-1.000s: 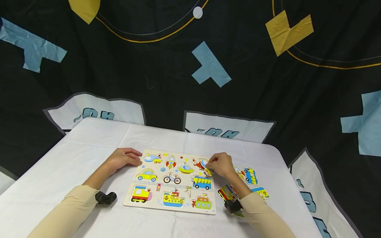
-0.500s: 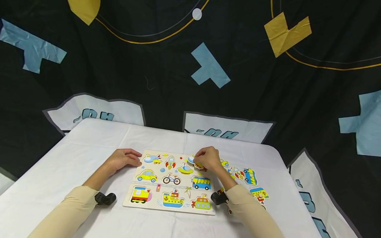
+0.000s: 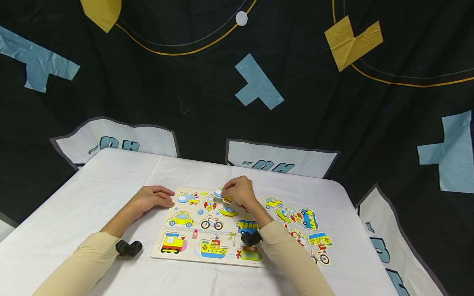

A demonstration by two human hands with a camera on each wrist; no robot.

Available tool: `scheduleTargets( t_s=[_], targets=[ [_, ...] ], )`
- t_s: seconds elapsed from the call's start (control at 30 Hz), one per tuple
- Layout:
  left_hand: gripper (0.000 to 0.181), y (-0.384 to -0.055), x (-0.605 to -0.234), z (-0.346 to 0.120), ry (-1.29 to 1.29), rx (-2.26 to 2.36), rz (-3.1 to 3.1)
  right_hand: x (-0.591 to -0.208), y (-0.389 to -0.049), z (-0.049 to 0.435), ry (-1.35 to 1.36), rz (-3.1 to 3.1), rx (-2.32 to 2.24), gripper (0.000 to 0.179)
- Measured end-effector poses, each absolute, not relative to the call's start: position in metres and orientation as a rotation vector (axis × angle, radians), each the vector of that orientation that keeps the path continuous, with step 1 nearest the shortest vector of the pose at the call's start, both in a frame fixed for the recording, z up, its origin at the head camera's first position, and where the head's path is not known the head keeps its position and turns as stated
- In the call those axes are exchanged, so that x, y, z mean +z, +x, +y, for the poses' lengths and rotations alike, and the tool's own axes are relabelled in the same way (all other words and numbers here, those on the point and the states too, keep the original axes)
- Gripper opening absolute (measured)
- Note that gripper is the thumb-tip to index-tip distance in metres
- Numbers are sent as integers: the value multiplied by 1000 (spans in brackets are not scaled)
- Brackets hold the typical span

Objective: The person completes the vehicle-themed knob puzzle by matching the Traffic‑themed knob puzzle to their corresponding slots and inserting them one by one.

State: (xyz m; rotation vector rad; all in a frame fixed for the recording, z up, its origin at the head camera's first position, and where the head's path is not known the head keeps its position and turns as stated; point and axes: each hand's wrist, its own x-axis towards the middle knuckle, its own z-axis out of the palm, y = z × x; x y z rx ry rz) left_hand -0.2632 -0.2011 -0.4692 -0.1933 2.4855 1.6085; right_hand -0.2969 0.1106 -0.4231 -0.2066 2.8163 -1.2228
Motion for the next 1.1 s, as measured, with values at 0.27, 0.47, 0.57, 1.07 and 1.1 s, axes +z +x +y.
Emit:
scheduleTargets(
  t_s=[0.27, 0.47, 0.57, 1.07, 1.1],
  targets=[
    [45, -264, -470, -201, -191, 1595, 2481, -425, -304, 82, -277, 2780, -1269, 7],
    [44, -265, -470, -202, -193, 1585, 2486, -431, -308, 63, -288, 2714, -1299, 7],
    [45, -264, -470, -203, -185, 1584, 2483, -434, -308, 55, -292, 2703, -1296, 7],
    [46, -265, -471, -201, -175, 1549, 2508, -444, -306, 21, -278, 2706, -1289, 6],
    [46, -265, -471, -201, -175, 1544, 2512, -444, -307, 19, -278, 2708, -1288, 6]
  ],
)
